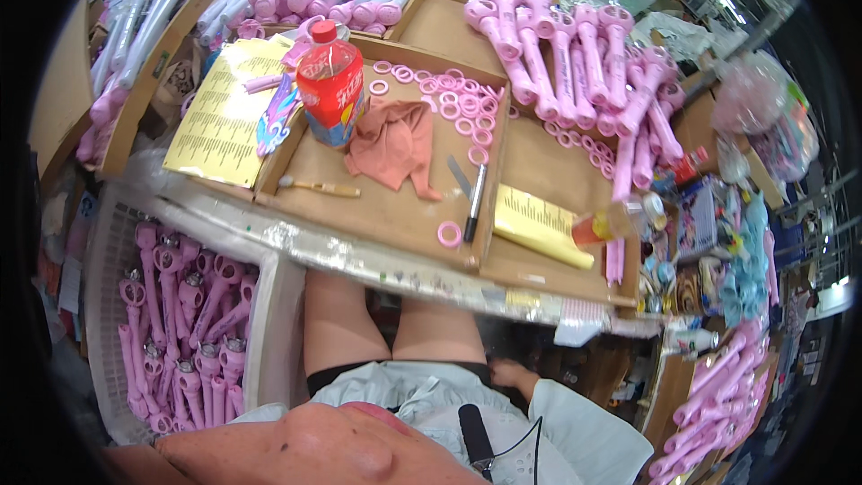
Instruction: The person assembles pink light-up wands by inserting a crown-shaped top into the handle, testing the light, and writing on the handle with a marker. They repeat this process for multiple wands, occasionally checking a yellow paper list.
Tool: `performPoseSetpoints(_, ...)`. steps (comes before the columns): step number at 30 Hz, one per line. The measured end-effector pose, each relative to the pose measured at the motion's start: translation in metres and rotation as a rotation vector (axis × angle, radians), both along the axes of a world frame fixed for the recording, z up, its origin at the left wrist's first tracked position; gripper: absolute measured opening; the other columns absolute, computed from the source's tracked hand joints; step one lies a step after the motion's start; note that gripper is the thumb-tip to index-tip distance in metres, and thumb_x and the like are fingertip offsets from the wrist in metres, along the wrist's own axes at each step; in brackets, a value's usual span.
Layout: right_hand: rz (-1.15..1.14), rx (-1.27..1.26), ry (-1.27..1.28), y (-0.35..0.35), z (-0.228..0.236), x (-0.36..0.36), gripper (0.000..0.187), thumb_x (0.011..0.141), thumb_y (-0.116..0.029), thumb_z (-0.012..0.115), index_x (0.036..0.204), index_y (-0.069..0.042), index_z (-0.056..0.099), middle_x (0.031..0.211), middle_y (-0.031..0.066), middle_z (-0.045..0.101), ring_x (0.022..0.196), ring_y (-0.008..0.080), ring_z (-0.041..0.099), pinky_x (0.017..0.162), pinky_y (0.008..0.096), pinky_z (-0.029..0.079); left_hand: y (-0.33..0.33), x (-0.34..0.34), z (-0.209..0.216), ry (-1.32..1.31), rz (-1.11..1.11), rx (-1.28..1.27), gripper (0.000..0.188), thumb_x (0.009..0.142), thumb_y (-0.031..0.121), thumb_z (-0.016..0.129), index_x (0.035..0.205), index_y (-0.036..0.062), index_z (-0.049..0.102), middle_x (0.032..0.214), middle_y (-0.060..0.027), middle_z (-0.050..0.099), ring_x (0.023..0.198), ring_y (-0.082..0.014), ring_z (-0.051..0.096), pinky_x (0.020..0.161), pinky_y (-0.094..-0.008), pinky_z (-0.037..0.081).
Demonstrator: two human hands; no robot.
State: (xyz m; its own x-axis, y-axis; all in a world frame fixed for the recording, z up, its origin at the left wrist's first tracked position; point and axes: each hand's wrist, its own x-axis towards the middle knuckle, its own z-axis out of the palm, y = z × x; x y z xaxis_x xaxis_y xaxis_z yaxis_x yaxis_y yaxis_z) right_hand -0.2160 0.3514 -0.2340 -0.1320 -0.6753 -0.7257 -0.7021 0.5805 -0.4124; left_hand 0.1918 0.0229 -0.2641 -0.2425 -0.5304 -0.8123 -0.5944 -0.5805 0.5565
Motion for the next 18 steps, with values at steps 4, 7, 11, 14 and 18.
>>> performPoseSetpoints(4, -0.074, 0.24, -0.017, -0.013, 0.023, -0.008, 0.031, 0.078, -0.027, 0.053, 0.1, -0.008, 0.065, 0.101, 0.0175, 0.065, 0.091, 0.0358, 0.062, 0.077, 0.0451, 0.051, -0.02, -0.022, 0.014, -0.107, 0.024, 0.061, 0.042, 0.093, 0.026, 0.048, 0.126, -0.0004, 0.047, 0.122, -0.0153, 0.055, 0.111, -0.0251, 0.052, 0.095, -0.0328, 0.039)
performPoseSetpoints(7, -0.112, 0.324, -0.059, -0.027, 0.037, -0.027, 0.031, 0.079, -0.027, 0.053, 0.101, -0.008, 0.065, 0.101, 0.0172, 0.065, 0.091, 0.0354, 0.062, 0.077, 0.045, 0.051, -0.04, -0.043, 0.029, -0.194, 0.036, 0.124, 0.042, 0.093, 0.026, 0.048, 0.126, -0.0004, 0.047, 0.121, -0.0153, 0.055, 0.111, -0.0251, 0.052, 0.095, -0.0328, 0.039)
performPoseSetpoints(11, -0.168, 0.41, -0.095, -0.044, 0.063, -0.053, 0.032, 0.079, -0.028, 0.052, 0.101, -0.009, 0.065, 0.1, 0.0167, 0.065, 0.091, 0.035, 0.062, 0.076, 0.0448, 0.051, -0.061, -0.07, 0.055, -0.257, 0.055, 0.164, 0.042, 0.093, 0.026, 0.048, 0.125, -0.0004, 0.047, 0.121, -0.0154, 0.055, 0.11, -0.0251, 0.052, 0.095, -0.0329, 0.039)
performPoseSetpoints(14, -0.216, 0.435, -0.105, -0.049, 0.09, -0.069, 0.032, 0.079, -0.029, 0.052, 0.101, -0.009, 0.065, 0.1, 0.0163, 0.065, 0.091, 0.0346, 0.062, 0.076, 0.0446, 0.051, -0.069, -0.085, 0.073, -0.252, 0.073, 0.172, 0.042, 0.093, 0.026, 0.048, 0.125, -0.0004, 0.048, 0.121, -0.0154, 0.055, 0.11, -0.0251, 0.052, 0.095, -0.0329, 0.039)
performPoseSetpoints(18, -0.263, 0.424, -0.1, -0.043, 0.118, -0.079, 0.032, 0.08, -0.029, 0.052, 0.101, -0.009, 0.065, 0.1, 0.0158, 0.065, 0.09, 0.0342, 0.063, 0.076, 0.0444, 0.051, -0.069, -0.085, 0.09, -0.208, 0.091, 0.156, 0.042, 0.093, 0.026, 0.048, 0.125, -0.0004, 0.048, 0.12, -0.0155, 0.055, 0.11, -0.0251, 0.052, 0.095, -0.033, 0.039)
